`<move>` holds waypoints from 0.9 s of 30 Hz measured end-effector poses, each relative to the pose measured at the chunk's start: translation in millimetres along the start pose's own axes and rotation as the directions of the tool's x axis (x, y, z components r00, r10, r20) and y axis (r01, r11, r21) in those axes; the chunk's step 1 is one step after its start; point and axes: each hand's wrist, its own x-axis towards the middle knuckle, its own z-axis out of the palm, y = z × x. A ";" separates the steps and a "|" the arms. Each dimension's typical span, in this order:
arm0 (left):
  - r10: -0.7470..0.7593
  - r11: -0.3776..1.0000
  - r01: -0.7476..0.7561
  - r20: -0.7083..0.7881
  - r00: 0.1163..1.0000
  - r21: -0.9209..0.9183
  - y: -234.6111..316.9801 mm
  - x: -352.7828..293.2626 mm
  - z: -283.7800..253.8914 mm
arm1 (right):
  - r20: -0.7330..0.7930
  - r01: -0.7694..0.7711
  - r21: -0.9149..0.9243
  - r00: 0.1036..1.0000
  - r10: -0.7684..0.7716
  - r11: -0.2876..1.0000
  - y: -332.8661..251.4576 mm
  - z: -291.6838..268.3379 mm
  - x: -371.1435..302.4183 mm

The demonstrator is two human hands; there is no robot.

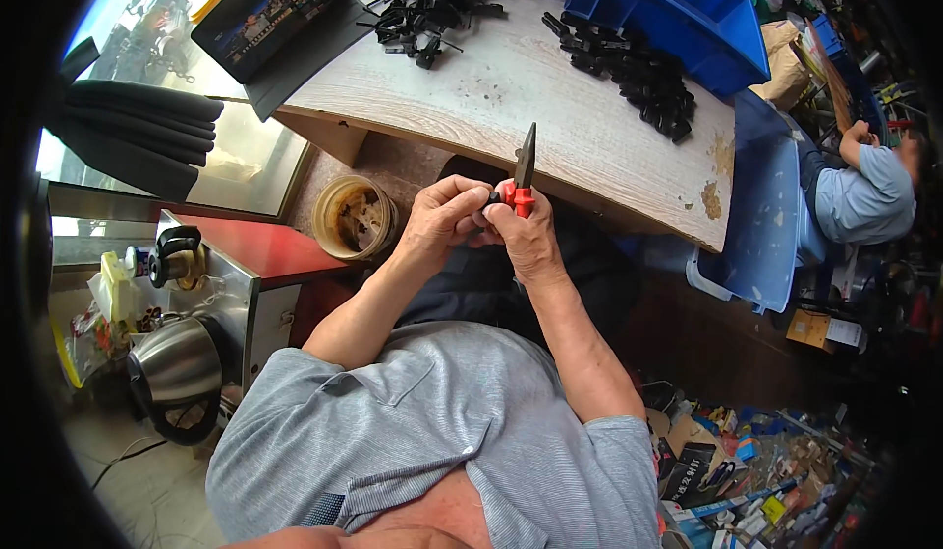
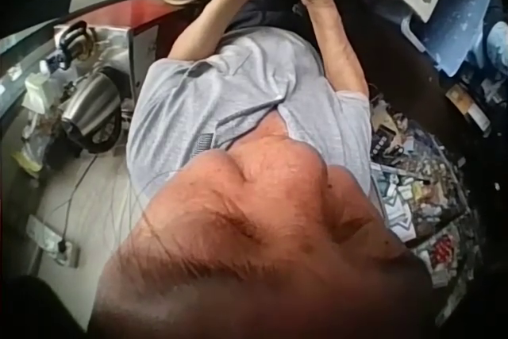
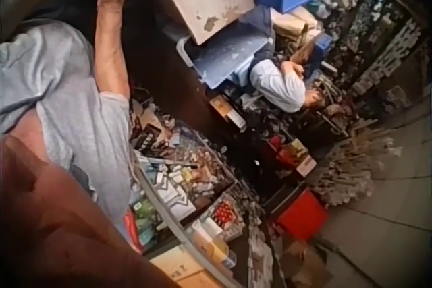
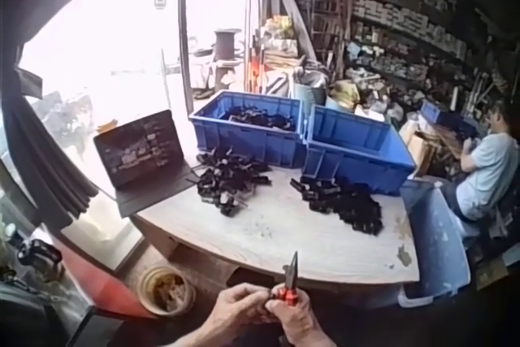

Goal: Assembling or trimming small plastic components using nippers at a workbench.

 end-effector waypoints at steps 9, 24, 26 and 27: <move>-0.227 0.956 0.203 -0.094 0.969 -0.211 -11.1 11.4 6.3 | -0.139 0.060 -0.014 0.988 -0.061 0.998 11.1 10.2 -6.3; -0.039 0.992 0.022 0.132 0.990 0.126 -10.8 -4.7 -7.5 | -0.091 0.055 0.057 0.995 -0.050 0.997 4.1 -11.1 -11.5; 0.129 0.959 -0.186 0.257 0.958 0.213 -3.6 -11.4 -10.5 | -0.100 0.054 0.055 0.994 -0.049 0.997 0.5 -12.1 -9.2; 0.085 0.976 -0.138 0.291 0.953 0.168 -2.1 -13.7 -13.0 | -0.084 0.067 0.064 0.995 -0.061 0.996 1.0 -14.0 -8.8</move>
